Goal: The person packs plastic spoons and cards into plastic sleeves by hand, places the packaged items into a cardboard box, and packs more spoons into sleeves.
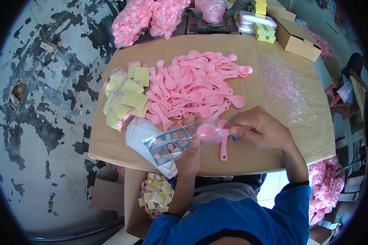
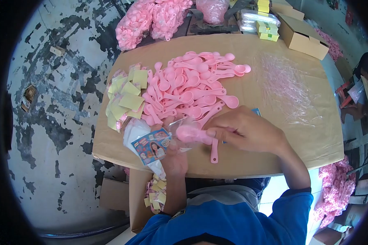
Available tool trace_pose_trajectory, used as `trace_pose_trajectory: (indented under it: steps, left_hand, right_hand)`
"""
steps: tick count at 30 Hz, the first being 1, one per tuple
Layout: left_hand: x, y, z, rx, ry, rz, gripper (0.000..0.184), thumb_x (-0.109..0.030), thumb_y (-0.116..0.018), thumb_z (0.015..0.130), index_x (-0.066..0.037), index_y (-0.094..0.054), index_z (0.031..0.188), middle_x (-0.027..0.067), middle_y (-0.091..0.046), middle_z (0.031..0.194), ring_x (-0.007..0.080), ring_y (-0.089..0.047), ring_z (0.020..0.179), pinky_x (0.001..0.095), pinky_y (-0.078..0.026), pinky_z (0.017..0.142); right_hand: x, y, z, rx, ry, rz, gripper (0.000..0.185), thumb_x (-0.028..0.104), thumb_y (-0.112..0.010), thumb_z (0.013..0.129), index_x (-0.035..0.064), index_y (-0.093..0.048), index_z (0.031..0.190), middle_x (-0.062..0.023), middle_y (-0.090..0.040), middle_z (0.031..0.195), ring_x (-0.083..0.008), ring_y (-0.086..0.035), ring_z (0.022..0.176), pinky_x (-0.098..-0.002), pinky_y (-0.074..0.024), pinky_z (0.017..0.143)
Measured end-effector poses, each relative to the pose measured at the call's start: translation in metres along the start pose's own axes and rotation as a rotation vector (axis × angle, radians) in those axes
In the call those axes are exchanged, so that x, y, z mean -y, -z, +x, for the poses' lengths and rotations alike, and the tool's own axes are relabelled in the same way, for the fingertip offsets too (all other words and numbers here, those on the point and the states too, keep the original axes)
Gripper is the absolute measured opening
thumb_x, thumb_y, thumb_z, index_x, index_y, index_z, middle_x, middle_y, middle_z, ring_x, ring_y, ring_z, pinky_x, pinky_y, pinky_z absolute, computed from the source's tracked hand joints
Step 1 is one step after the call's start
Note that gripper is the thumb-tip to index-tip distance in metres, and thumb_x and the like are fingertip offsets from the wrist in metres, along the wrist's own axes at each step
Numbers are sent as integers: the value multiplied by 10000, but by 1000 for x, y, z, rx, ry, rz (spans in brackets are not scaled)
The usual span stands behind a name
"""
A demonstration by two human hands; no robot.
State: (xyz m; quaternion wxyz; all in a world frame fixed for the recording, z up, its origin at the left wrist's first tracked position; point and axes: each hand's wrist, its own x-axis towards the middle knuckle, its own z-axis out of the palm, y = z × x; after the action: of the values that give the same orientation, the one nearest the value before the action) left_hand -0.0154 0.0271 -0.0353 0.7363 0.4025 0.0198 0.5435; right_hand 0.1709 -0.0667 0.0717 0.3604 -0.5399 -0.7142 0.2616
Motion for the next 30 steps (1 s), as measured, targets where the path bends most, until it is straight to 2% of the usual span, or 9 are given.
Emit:
trace_pose_trajectory:
  steps: [5,11,15,17,20,24,25,27,30]
  left_hand:
    - [20,-15,-16,1,272,-178,728,-354,-674,890,-166,-285,1475,155,-282,1533,317,-390,1342,465,-427,1044]
    - [19,-33,-13,100,357,-410,916,-515,-675,841,-140,-189,1521,175,-230,1553,325,-258,1425,471,-323,1121]
    - [19,-23,-4,-27,191,-96,1011,-519,-705,813,-42,-154,1513,195,-229,1545,325,-268,1419,452,-257,1150]
    - [17,-20,0,3,100,169,1007,-467,-728,813,2,-162,1501,202,-214,1547,312,-274,1414,429,-243,1153]
    - [0,-55,6,407,-167,837,805,-266,-729,836,1,-285,1451,188,-438,1404,272,-458,1292,332,-393,1037]
    - [12,-42,-5,418,374,820,476,-161,-614,920,20,-433,1322,129,-634,1134,184,-611,1069,281,-477,900]
    - [9,-42,-4,386,467,704,415,-149,-586,941,22,-454,1295,118,-652,1102,169,-626,1034,276,-487,876]
    - [-4,-53,-4,321,588,294,360,-129,-493,1003,37,-438,1318,139,-643,1168,174,-626,1063,287,-493,889]
    - [-13,-43,-8,480,776,187,433,-126,-463,1014,74,-362,1385,237,-597,1234,291,-613,1134,382,-495,963]
  right_hand:
    - [9,-19,2,-240,90,17,88,67,-632,856,7,-661,914,-118,-675,800,-237,-649,667,-313,-479,575]
    - [9,3,-17,-640,244,70,34,35,-679,822,18,-653,808,-43,-568,622,-46,-431,472,-230,-312,445]
    - [28,28,-17,-582,107,-336,136,68,-726,813,25,-620,738,-11,-494,563,-46,-332,449,-263,-219,423]
    - [37,32,-17,-522,53,-219,164,81,-731,815,24,-605,726,-13,-494,567,-57,-340,453,-263,-243,428]
    - [48,23,-7,-404,-63,-95,195,105,-736,821,21,-592,720,-20,-495,579,-77,-374,477,-261,-298,450]
    - [23,7,6,-485,185,-83,206,143,-741,830,21,-599,746,-46,-571,675,-86,-506,573,-251,-384,510]
    - [20,13,5,-519,162,-154,194,160,-743,832,15,-627,890,-66,-650,811,-103,-602,674,-242,-447,589]
    - [21,14,3,-479,65,-45,242,96,-753,803,14,-615,984,-69,-643,934,-118,-606,780,-241,-461,653]
    - [13,16,-4,-287,-90,213,329,23,-727,818,12,-606,1124,-62,-683,918,-116,-645,818,-258,-506,740]
